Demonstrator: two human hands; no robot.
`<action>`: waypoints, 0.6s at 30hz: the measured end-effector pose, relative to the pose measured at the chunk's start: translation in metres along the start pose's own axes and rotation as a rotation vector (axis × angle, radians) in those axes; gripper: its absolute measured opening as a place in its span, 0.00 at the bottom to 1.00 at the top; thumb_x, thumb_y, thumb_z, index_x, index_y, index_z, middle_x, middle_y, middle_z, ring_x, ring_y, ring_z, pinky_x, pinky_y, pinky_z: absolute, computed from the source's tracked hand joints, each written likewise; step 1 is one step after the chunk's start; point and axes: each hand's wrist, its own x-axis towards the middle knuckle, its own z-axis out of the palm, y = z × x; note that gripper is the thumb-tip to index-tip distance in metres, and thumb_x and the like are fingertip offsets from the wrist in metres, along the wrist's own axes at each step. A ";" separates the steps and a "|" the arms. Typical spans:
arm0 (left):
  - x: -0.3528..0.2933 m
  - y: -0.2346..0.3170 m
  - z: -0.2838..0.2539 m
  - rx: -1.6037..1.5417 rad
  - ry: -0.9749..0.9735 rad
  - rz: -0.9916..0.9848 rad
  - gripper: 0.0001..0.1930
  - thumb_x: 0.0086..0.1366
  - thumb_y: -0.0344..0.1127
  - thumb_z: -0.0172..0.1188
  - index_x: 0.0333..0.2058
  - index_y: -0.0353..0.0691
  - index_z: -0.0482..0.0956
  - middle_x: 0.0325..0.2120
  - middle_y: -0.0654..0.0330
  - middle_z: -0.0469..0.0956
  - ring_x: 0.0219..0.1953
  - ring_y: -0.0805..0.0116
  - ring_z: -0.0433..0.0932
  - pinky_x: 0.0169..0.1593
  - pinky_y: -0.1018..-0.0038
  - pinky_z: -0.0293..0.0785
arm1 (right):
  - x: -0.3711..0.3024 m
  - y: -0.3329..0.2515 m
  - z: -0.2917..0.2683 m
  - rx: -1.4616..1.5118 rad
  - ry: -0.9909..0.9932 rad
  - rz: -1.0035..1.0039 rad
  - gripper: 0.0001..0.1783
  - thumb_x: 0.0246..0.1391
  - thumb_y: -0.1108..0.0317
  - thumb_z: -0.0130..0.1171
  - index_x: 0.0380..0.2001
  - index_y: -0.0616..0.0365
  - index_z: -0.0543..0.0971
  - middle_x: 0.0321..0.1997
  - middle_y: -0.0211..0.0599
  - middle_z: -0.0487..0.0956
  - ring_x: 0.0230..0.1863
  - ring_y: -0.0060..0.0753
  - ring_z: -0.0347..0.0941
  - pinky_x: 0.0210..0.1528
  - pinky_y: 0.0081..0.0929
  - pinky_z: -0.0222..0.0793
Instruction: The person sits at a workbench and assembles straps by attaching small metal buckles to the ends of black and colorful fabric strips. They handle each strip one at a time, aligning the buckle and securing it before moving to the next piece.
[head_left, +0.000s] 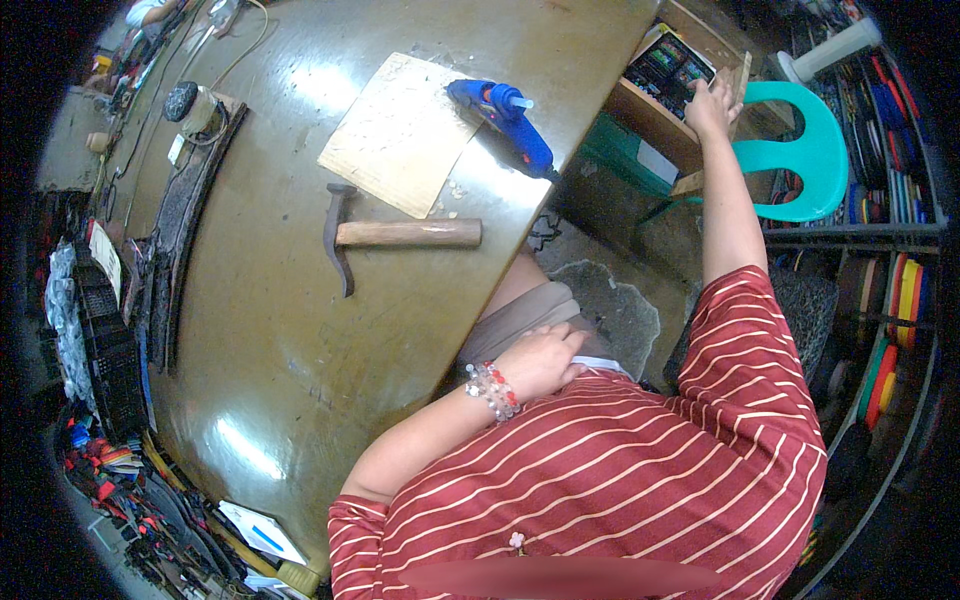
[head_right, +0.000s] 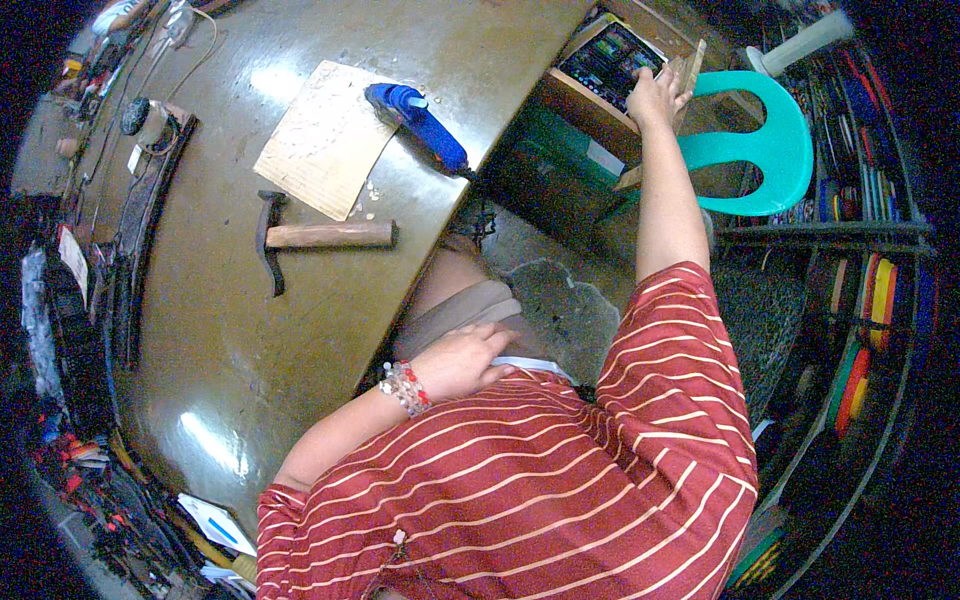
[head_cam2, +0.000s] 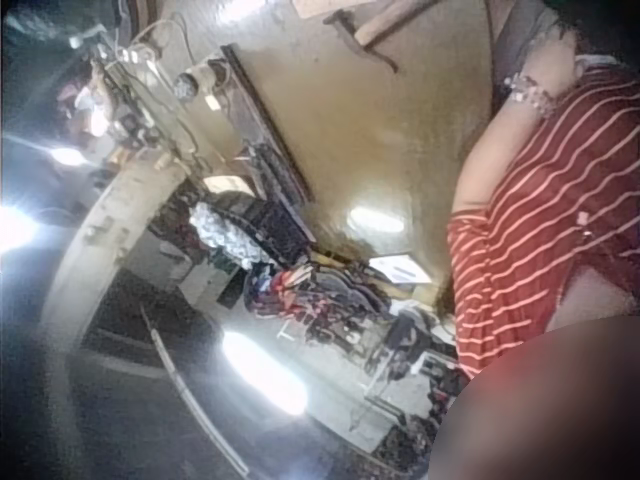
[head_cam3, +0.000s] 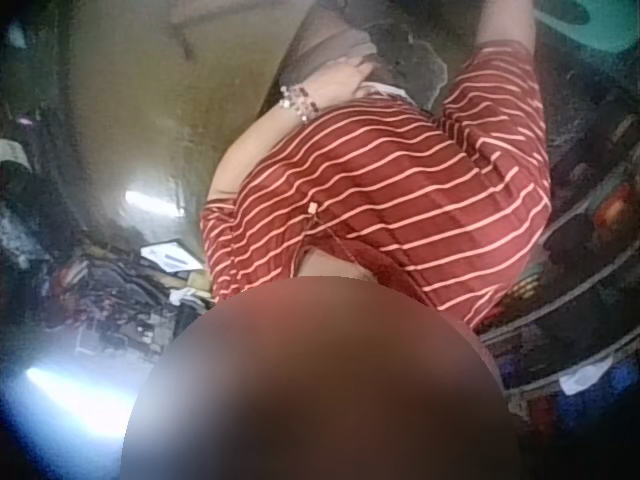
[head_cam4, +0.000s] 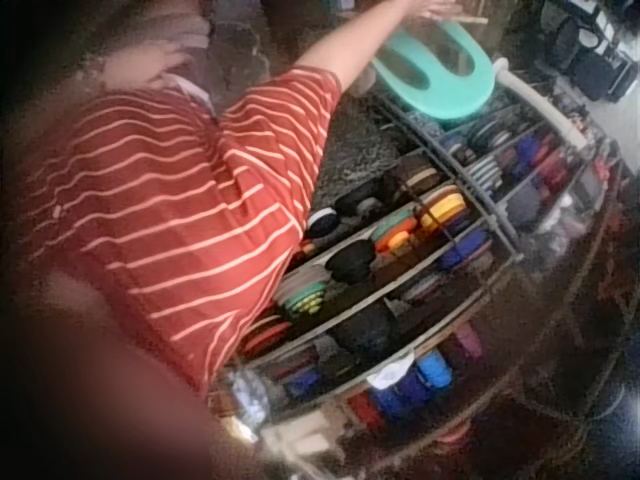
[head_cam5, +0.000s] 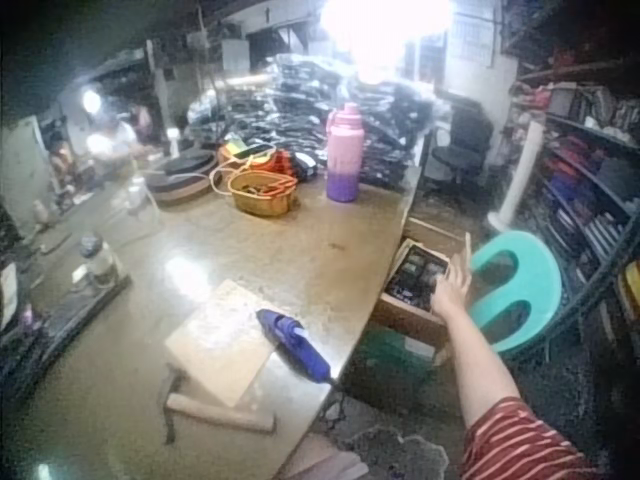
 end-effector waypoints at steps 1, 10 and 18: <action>0.000 0.000 -0.001 -0.004 -0.003 -0.004 0.23 0.62 0.44 0.52 0.52 0.37 0.66 0.45 0.48 0.71 0.48 0.49 0.71 0.52 0.60 0.68 | 0.000 0.000 -0.003 0.024 -0.037 0.023 0.14 0.48 0.68 0.52 0.36 0.34 0.79 0.67 0.42 0.55 0.69 0.48 0.44 0.66 0.63 0.27; 0.001 0.001 -0.006 0.002 -0.034 -0.031 0.23 0.62 0.44 0.52 0.53 0.37 0.66 0.45 0.47 0.71 0.49 0.49 0.71 0.53 0.60 0.67 | -0.004 -0.001 -0.008 -0.026 -0.126 -0.021 0.17 0.46 0.70 0.53 0.39 0.37 0.78 0.64 0.43 0.58 0.69 0.47 0.45 0.66 0.63 0.26; 0.000 -0.002 -0.003 0.032 -0.032 -0.044 0.23 0.62 0.45 0.52 0.51 0.37 0.67 0.43 0.47 0.71 0.46 0.47 0.72 0.50 0.59 0.70 | 0.017 0.014 0.000 0.095 0.018 0.040 0.23 0.48 0.72 0.50 0.47 0.33 0.76 0.63 0.44 0.60 0.64 0.47 0.55 0.63 0.65 0.39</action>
